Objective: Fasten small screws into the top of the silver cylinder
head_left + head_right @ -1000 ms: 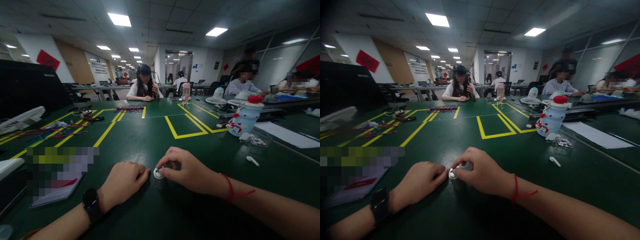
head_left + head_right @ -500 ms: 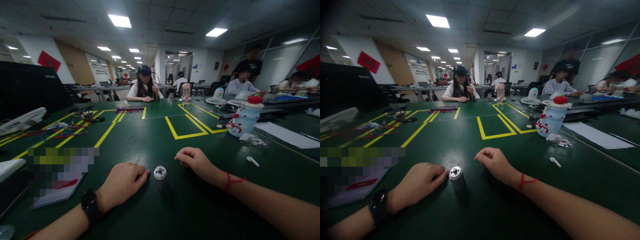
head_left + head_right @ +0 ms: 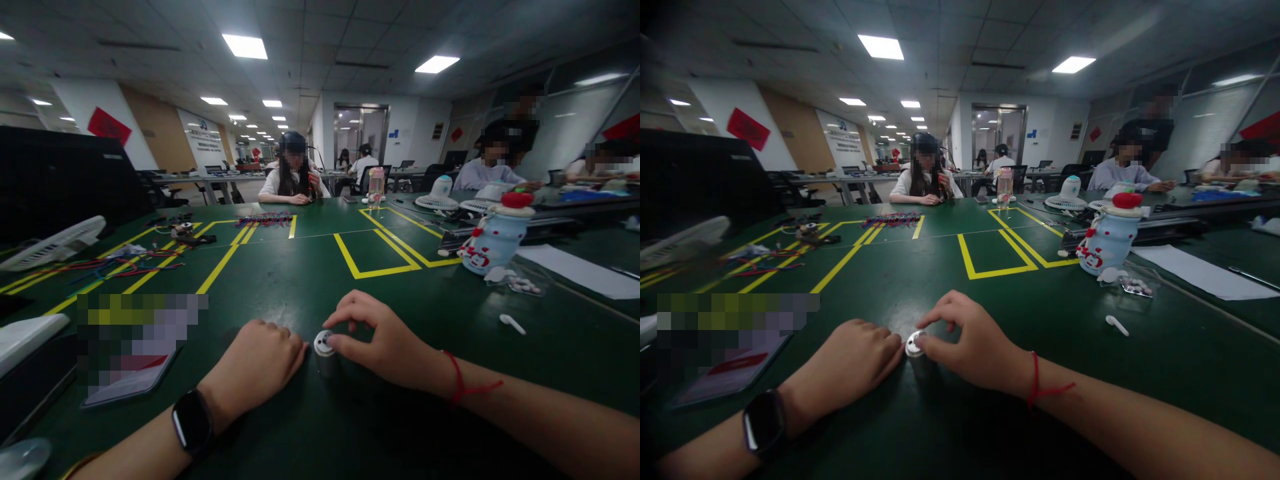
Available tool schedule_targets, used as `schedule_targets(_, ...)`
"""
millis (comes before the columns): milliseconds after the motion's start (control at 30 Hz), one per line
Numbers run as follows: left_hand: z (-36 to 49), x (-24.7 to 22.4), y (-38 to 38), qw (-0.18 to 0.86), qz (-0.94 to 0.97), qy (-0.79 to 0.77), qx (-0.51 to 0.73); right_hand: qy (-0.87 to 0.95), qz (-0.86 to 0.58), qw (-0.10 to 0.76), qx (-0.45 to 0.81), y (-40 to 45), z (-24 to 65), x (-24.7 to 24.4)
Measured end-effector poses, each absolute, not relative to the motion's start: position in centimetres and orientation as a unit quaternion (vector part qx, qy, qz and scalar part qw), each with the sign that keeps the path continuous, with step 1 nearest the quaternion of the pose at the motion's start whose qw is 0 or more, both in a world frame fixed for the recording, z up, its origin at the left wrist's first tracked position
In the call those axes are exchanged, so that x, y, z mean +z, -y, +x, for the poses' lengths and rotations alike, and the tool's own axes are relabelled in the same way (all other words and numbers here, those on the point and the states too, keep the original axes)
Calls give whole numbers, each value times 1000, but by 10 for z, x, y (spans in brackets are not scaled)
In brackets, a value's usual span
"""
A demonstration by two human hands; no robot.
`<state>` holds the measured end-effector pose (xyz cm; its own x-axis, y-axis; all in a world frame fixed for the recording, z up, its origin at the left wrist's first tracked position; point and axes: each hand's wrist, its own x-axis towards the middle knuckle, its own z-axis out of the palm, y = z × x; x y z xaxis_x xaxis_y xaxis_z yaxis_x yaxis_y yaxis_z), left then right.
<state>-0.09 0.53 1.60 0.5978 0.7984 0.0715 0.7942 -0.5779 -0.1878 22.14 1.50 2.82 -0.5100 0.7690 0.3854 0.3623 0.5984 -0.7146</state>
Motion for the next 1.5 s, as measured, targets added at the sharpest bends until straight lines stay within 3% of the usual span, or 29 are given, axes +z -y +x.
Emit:
schedule_targets(300,-1,18,-5,97,-889,448,16,772,-378,391,328,-16,220,34)
schedule_targets(600,-8,11,-10,57,-886,460,0,855,-378,233,269,-20,244,23)
schedule_targets(733,-13,9,-13,30,-881,472,-17,874,-366,201,249,-24,245,18)
schedule_targets(1133,-17,6,-15,7,-879,476,-35,879,-353,193,257,-25,246,19)
schedule_targets(1367,-18,3,-17,8,-878,476,-46,844,-384,193,320,-26,249,20)
schedule_targets(1500,-19,2,-17,8,-877,478,-47,769,-423,244,412,-32,249,13)
